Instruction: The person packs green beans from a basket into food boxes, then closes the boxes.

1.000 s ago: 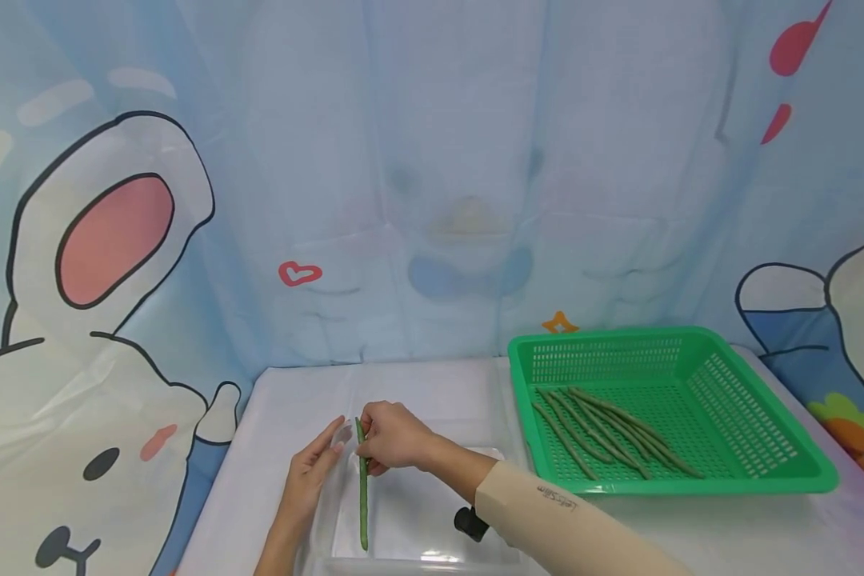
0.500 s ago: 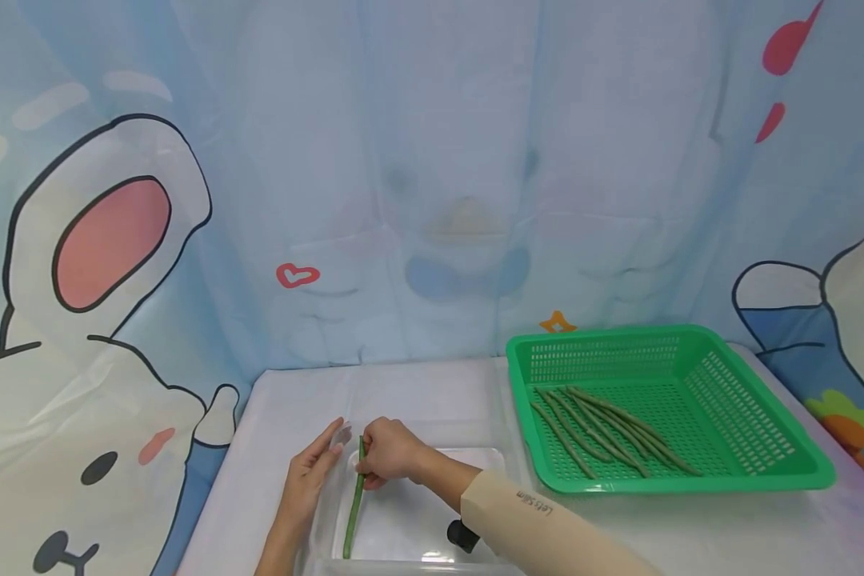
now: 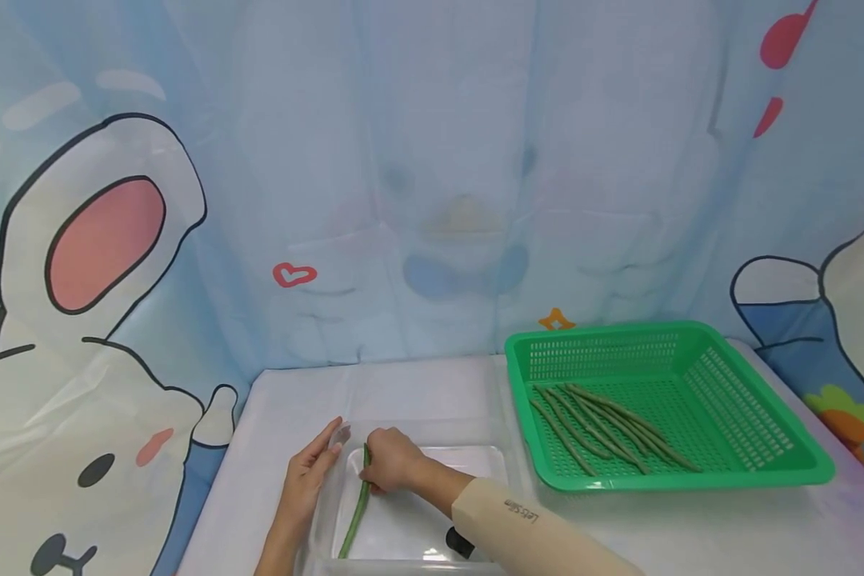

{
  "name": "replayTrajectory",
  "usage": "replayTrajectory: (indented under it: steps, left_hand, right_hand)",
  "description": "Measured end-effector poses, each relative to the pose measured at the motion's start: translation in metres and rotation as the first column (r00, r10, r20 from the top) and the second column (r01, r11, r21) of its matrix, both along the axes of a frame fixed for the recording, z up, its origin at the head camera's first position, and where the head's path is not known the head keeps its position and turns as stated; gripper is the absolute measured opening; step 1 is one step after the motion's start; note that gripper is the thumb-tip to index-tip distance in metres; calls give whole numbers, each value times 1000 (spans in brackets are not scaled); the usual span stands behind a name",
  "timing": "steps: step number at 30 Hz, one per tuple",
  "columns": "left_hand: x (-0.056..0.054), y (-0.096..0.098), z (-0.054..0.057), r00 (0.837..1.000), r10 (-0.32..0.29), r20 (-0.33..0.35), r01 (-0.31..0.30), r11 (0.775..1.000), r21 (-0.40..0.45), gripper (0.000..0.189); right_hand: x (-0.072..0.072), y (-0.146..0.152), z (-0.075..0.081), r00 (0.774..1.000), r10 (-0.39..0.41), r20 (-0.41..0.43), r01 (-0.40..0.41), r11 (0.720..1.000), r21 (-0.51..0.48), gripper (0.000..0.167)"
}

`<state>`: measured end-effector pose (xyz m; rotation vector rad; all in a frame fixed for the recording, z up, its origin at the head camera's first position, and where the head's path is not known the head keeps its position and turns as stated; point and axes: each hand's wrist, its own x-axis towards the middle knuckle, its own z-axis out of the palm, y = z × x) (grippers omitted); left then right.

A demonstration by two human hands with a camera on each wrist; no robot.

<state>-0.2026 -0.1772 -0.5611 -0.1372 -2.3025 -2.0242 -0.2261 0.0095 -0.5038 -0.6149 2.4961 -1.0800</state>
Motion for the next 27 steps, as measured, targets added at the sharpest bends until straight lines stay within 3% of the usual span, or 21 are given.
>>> replayTrajectory:
  steps: [11, 18, 27]
  left_hand:
    - [0, 2, 2, 1000, 12, 8, -12, 1000, -19, 49]
    - [0, 3, 2, 1000, 11, 12, -11, 1000, -19, 49]
    - [1, 0, 2, 1000, 16, 10, -16, 999, -30, 47]
  right_hand:
    - [4, -3, -3, 998, -24, -52, 26, 999, 41, 23]
    - [2, 0, -1, 999, -33, -20, 33, 999, 32, 23]
    - [-1, 12, 23, 998, 41, -43, -42, 999, -30, 7]
